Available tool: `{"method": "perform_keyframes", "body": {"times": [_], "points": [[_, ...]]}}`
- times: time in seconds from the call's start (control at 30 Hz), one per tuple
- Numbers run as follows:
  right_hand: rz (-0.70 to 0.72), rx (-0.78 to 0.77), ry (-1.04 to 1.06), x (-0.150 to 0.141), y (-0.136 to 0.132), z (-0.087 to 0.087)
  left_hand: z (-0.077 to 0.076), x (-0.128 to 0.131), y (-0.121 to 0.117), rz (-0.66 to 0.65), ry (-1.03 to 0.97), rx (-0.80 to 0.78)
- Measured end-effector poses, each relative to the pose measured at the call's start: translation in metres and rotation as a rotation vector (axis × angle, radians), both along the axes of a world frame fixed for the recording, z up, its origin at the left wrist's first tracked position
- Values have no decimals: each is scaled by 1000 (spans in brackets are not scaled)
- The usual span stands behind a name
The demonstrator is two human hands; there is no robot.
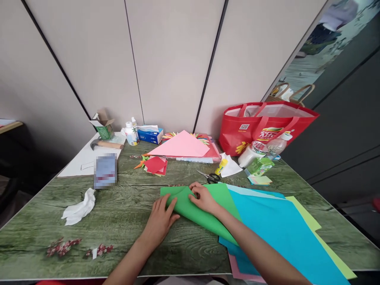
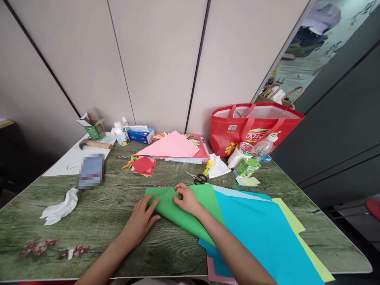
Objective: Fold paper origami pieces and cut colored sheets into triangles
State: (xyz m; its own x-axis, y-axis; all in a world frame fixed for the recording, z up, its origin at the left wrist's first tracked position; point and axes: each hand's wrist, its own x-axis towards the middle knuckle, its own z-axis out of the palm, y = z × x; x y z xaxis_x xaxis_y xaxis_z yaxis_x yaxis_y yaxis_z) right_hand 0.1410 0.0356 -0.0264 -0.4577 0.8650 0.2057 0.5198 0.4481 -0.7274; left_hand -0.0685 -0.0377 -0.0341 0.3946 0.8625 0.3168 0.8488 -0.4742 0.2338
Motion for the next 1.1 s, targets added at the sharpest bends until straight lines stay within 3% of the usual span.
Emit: {"method": "perform_keyframes", "body": {"times": [0.27,0.5,0.67,0.8,1.1], "points": [[-117,-44,64,-2,-7,-6,4,-6,1,39,91,-62],[-258,30,-4,-3,-23,-11,5,-17,1,31,107,-29],[-233,51,15,1,-24,-15,7,-9,-12,54,202,116],[-239,49,38,2,-24,-16,7,-5,-16,-5,219,192],[-203,3,-58,11,-16,-9,5,5,-2,-72,218,182]]}}
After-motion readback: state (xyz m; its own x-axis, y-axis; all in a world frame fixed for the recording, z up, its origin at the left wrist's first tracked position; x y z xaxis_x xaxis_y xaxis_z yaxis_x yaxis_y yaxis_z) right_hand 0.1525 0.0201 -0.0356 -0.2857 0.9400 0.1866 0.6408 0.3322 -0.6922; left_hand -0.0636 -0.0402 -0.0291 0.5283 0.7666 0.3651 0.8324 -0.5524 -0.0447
